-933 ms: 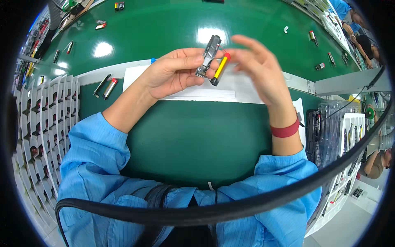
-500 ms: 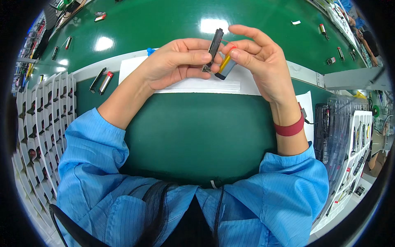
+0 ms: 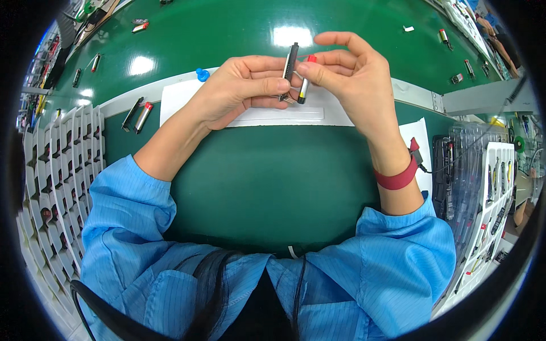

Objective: The person assembles small battery-powered electronic devices by hand, placing batteries into plastic casings and applying electronic components from a component tray.

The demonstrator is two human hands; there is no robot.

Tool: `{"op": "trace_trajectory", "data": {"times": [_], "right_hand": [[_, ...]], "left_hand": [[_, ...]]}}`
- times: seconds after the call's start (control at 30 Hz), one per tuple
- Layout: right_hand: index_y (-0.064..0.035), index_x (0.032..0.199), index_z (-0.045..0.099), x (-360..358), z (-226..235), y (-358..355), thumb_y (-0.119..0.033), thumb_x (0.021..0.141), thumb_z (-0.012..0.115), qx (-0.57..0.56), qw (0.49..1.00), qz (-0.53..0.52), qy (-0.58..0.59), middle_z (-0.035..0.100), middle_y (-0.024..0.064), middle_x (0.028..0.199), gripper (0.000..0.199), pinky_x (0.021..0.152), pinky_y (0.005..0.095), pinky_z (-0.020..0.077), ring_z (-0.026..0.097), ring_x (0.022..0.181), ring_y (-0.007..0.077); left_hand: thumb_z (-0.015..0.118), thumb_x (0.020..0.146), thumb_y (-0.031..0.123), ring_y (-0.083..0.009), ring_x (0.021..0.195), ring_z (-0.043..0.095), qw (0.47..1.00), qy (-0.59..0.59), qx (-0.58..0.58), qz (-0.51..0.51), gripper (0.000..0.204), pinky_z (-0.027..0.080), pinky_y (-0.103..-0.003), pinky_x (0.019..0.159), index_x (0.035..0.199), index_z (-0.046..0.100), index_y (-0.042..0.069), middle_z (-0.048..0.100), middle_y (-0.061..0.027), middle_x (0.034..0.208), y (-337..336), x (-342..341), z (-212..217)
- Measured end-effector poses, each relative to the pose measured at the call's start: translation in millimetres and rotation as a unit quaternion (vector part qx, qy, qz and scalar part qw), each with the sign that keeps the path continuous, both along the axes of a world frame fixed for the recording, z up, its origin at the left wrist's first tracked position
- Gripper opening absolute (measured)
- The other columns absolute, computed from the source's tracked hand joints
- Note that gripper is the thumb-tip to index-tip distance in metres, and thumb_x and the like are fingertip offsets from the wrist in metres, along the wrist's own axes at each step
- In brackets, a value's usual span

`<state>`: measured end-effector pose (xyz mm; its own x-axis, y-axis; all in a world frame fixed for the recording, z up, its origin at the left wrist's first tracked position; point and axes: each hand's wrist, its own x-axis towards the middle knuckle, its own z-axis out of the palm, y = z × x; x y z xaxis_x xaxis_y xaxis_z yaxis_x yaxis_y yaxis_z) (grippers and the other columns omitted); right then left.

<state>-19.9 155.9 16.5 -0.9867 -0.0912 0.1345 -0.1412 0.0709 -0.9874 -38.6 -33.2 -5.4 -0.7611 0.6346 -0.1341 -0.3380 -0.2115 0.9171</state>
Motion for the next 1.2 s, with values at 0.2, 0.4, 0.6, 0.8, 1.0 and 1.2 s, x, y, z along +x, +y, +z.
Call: {"op": "trace_trajectory", "data": {"times": [0.2,0.4,0.6,0.8,1.0,1.2], "right_hand": [[0.0045,0.102,0.053,3.2,1.5,-4.3,-0.007,0.074,0.07,0.042,0.997,-0.02,0.057,0.065,0.0142,0.083,0.035,0.069,0.0233,0.0509,0.064,0.078,0.016],[0.003,0.091,0.052,4.6,-3.5,-6.5,-0.009,0.072,0.073,0.034,0.996,-0.047,0.065,0.065,0.015,0.082,0.031,0.067,0.0235,0.0508,0.063,0.077,0.0158],[0.002,0.087,0.051,1.7,-8.7,-5.3,-0.009,0.071,0.073,0.038,0.994,-0.05,0.089,0.065,0.0149,0.08,0.03,0.066,0.0229,0.0502,0.063,0.073,0.0147],[0.0013,0.083,0.051,0.4,-10.3,-7.8,-0.009,0.07,0.073,0.035,0.994,-0.049,0.088,0.064,0.0131,0.077,0.028,0.064,0.0225,0.0499,0.061,0.07,0.0133],[0.0008,0.081,0.05,5.4,-14.8,-14.3,-0.009,0.07,0.074,0.125,0.976,-0.069,0.164,0.063,0.0111,0.074,0.027,0.062,0.0222,0.0497,0.061,0.069,0.0128],[0.0025,0.1,0.052,0.4,-6.4,-9.7,-0.005,0.074,0.069,-0.068,0.997,-0.027,0.027,0.062,0.0077,0.077,0.032,0.062,0.0206,0.0473,0.06,0.069,0.0119]], "left_hand": [[0.062,0.08,0.007,-0.0178,0.087,0.063,1.0,0.017,-0.005,0.022,0.034,0.053,-0.028,0.076,0.112,0.055,-0.002,0.063,-0.0112,0.097,2.8,2.2,-0.3],[0.064,0.078,0.006,-0.0151,0.083,0.062,0.997,0.04,-0.041,0.044,0.037,0.054,-0.026,0.072,0.113,0.054,-0.003,0.063,-0.0118,0.095,7.0,7.1,-3.3],[0.064,0.078,0.006,-0.0163,0.083,0.063,0.997,0.049,-0.047,0.048,0.037,0.054,-0.025,0.072,0.113,0.054,-0.002,0.063,-0.0132,0.095,8.5,7.1,-2.3],[0.064,0.078,0.006,-0.018,0.085,0.063,0.996,0.054,-0.043,0.055,0.037,0.054,-0.026,0.072,0.113,0.055,-0.001,0.063,-0.0139,0.096,7.9,6.7,-5.2],[0.059,0.081,0.004,-0.0145,0.083,0.062,0.901,0.369,-0.212,0.089,0.028,0.053,-0.025,0.072,0.107,0.055,-0.007,0.063,-0.0125,0.092,16.1,27.1,-6.6],[0.058,0.083,0.008,-0.0175,0.088,0.062,0.995,0.083,-0.027,-0.042,0.026,0.051,-0.028,0.079,0.106,0.054,-0.004,0.062,-0.0131,0.097,8.0,11.1,-1.7]]}}
